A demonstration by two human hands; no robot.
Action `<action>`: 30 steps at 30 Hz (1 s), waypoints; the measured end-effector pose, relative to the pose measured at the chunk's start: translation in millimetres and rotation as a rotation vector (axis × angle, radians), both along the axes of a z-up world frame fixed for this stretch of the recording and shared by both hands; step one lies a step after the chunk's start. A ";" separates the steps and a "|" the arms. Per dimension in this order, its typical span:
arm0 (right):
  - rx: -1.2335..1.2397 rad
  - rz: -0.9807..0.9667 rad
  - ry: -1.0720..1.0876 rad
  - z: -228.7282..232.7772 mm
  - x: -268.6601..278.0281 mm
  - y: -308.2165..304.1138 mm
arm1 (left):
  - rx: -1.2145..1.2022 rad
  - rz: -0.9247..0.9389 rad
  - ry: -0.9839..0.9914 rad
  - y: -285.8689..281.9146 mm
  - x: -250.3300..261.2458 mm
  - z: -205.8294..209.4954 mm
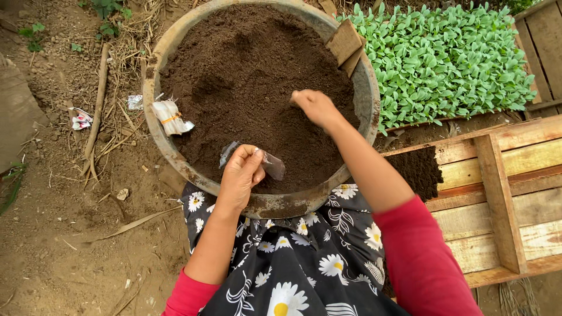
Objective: The person scoops soil from a large basin and fills a wooden seed tray. They repeatedly transfer soil by hand, spreading it evenly across the tray's compartments.
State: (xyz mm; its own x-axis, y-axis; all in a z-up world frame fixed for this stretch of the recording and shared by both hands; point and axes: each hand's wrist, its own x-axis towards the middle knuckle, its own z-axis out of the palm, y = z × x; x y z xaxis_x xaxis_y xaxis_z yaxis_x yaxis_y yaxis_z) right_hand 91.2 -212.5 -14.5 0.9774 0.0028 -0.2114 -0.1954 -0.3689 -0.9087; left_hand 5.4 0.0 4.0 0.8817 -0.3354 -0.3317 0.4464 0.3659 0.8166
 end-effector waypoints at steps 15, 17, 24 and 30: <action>0.688 -0.144 0.485 8.5 -20.1 17.0 | 0.875 0.086 -0.998 -9.3 2.9 21.8; 0.824 -0.232 0.436 49.4 -32.5 28.2 | 0.936 -0.004 -1.056 -13.4 3.1 19.5; 1.048 -0.372 0.288 48.2 -33.9 25.4 | 0.997 -0.040 -1.134 -23.7 3.2 5.7; 0.509 -0.026 0.168 88.7 -55.6 43.6 | 1.087 -0.100 -1.218 -26.3 2.9 8.3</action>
